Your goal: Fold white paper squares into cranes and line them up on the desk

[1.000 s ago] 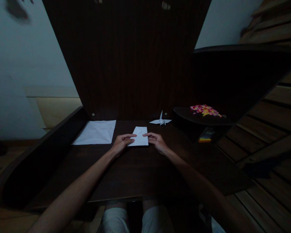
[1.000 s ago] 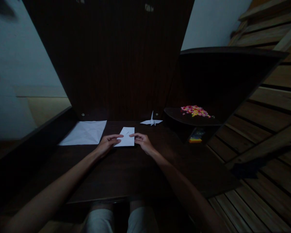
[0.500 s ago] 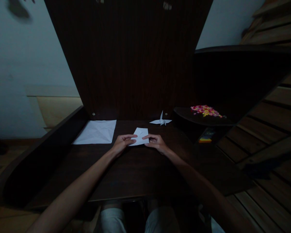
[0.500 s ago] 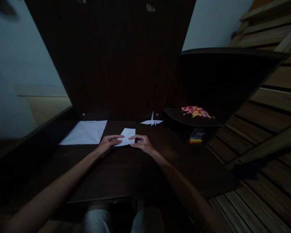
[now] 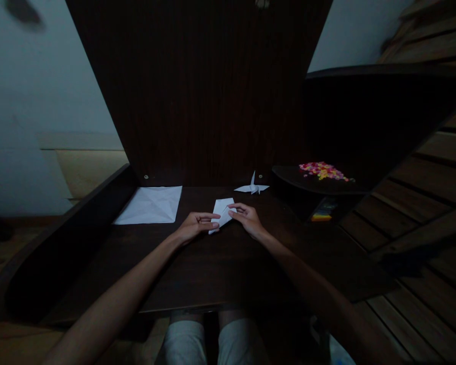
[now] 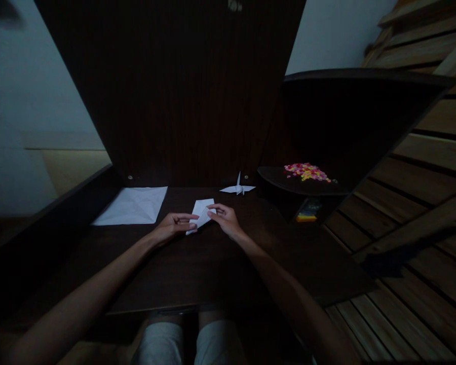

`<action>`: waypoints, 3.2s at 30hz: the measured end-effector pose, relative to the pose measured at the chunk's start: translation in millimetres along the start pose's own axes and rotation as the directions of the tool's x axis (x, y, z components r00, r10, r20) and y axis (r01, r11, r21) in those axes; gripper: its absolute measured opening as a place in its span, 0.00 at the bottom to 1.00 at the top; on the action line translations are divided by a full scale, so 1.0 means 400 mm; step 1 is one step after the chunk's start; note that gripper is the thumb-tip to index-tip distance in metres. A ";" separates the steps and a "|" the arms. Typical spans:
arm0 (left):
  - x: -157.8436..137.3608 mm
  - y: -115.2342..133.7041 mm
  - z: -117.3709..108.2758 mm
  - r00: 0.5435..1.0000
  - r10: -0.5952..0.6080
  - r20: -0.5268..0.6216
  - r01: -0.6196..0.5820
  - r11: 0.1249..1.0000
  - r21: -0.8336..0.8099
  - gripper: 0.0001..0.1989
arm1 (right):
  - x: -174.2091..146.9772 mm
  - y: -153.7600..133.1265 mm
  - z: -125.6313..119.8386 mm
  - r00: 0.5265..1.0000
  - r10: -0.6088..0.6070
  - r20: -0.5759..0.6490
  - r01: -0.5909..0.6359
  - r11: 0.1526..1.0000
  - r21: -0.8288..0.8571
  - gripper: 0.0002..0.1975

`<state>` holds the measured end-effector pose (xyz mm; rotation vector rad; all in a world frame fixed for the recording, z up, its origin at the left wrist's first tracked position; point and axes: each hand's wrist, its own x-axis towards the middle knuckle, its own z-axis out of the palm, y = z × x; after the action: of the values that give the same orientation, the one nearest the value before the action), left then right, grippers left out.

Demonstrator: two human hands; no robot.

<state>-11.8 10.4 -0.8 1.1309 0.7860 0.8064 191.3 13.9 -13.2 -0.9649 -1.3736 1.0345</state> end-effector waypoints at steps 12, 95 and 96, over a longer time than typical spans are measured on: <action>-0.002 -0.008 0.001 0.980 0.097 0.173 -0.107 0.993 0.048 0.28 | -0.004 -0.003 0.004 0.998 0.024 0.055 -0.032 0.989 0.146 0.23; -0.013 0.003 0.026 0.985 0.121 -0.122 -0.100 0.981 0.168 0.26 | -0.020 -0.019 0.013 0.971 0.116 0.211 -0.125 0.992 0.029 0.16; -0.013 0.003 0.025 0.984 0.132 -0.117 -0.112 0.980 0.162 0.29 | -0.019 -0.018 0.012 0.970 0.111 0.216 -0.122 0.992 0.035 0.18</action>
<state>-6.0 1.4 3.5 1.2860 0.9043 0.9401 187.0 4.4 -8.6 -0.9283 -1.4731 1.2848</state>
